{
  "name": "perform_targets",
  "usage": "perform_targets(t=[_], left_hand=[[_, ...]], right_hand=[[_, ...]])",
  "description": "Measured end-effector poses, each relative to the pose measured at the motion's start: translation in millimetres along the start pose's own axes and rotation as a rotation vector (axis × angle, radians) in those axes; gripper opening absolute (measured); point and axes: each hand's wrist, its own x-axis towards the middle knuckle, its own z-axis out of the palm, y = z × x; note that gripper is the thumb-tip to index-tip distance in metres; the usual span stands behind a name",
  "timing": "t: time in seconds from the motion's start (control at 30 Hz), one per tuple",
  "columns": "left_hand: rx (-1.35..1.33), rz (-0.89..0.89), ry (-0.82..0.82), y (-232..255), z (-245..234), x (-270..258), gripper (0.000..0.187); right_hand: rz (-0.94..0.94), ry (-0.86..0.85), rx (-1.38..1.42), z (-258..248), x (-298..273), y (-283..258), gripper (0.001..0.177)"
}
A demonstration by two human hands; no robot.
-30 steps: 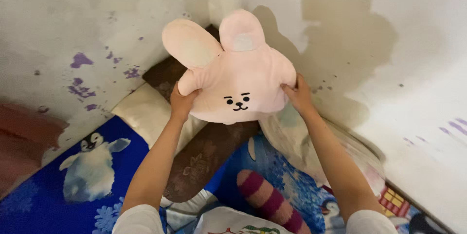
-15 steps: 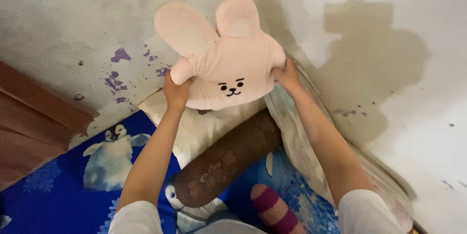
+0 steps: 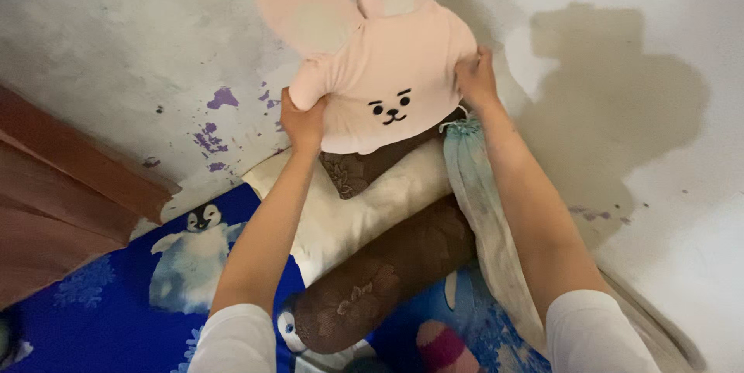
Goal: The person sits on a bed and arranges several pillows and stuffed toys against the wall. They pick up a white pillow, a brown pillow, a long cylindrical pillow, and a pink bunny-shaped pillow, placing them in a specific order. Finally, they place a striped unicorn plush toy on top of the arrangement.
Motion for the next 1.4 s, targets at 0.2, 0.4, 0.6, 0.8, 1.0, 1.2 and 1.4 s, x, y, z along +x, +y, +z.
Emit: perform_targets(t=[0.2, 0.4, 0.6, 0.8, 1.0, 1.2, 1.4], left_hand=[[0.123, -0.144, 0.082, -37, 26, 42, 0.055], [0.528, -0.042, -0.161, -183, 37, 67, 0.088], [0.669, -0.146, -0.589, -233, 40, 58, 0.105], [0.714, -0.086, -0.672, -238, 35, 50, 0.109], [0.726, -0.089, -0.762, -251, 31, 51, 0.111], [0.826, -0.146, -0.804, -241, 31, 44, 0.111], [0.737, -0.091, -0.758, -230, 24, 30, 0.11]], right_hand=[[-0.248, -0.03, -0.156, 43, 31, 28, 0.064], [-0.219, -0.398, -0.331, 95, -27, 63, 0.082], [-0.119, -0.581, -0.404, 122, -60, 95, 0.084], [-0.057, -0.64, -0.409, 132, -58, 115, 0.084], [-0.065, -0.619, -0.362, 137, -61, 127, 0.085], [0.129, -0.661, -0.443, 130, -66, 119, 0.084], [0.053, -0.627, -0.361, 113, -73, 128, 0.086]])
